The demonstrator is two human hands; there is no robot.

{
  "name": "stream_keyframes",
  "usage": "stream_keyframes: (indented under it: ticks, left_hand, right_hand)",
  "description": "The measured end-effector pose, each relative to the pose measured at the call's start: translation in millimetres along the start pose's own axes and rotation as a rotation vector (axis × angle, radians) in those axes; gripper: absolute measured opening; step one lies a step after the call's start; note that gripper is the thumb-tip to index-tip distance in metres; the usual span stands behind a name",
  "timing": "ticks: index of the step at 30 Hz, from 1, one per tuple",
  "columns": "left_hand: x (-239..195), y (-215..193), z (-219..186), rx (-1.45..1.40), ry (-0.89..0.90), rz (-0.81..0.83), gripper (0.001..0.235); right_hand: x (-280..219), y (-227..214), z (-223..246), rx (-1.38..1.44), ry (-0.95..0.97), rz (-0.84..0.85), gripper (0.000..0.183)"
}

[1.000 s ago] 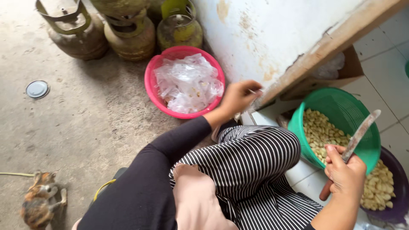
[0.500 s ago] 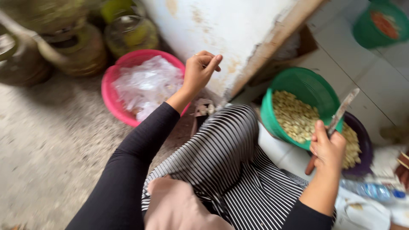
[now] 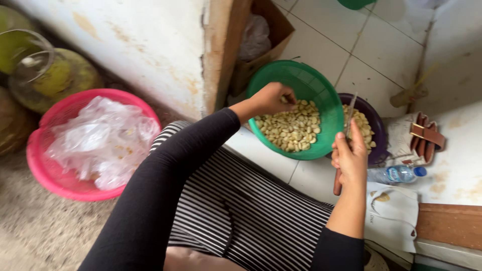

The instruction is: The person sits on the floor and peels cashew nuts one by one using a knife. They pick each nut from a green basket, remove the skin, and place the peeled nut into a purple bowl. The discarded skins are placed into a pink basket.

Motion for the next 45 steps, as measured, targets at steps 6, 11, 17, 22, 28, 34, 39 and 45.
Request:
stream_keyframes:
  ticks: [6,11,17,22,28,34,39,45]
  left_hand:
    - [-6.0,57.5,95.8,0.298,-0.157,0.271,0.019]
    - [13.1,87.0,101.9,0.317,-0.150,0.291,0.017]
    - [34.2,135.4,104.5,0.426,-0.373,0.410,0.035]
    - [42.2,182.5,120.6,0.413,-0.178,0.225,0.025]
    - [44.4,190.9,124.3,0.556,-0.291,0.314,0.050]
    - [57.8,167.5,101.5,0.252,-0.609,0.251,0.035]
    - [81.0,169.5,71.1,-0.651,-0.899,0.078,0.033]
    - [57.0,141.9,-4.9,-1.020,-0.880,0.034,0.026]
  right_hand:
    - [28.4,-7.7,-20.6,-0.090,0.060,-0.041,0.050]
    - [50.5,-18.3,-28.3,-0.371,-0.038,-0.177,0.028]
    - [60.3,-19.8,-32.9,-0.536,-0.164,-0.172,0.027]
    - [58.3,-23.0,-27.9,-0.458,-0.183,-0.127,0.023]
    - [58.1,-36.3,-19.0,-0.421,-0.173,-0.129,0.022]
    - [58.4,-49.7,-17.6,-0.429,-0.154,-0.160,0.022]
    - [52.8,-50.7,-13.4,-0.365,-0.218,-0.172,0.028]
    - [38.9,-35.4,3.1,-0.167,-0.090,-0.167,0.035]
Point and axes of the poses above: each hand's wrist, its own x-axis towards the middle knuckle, its own y-axis out of the palm, z = x × y, the point moved 3 cm from there along x, towards the middle knuckle, and after that the axes turned 13 degrees about -z, right-handed, at the moved point
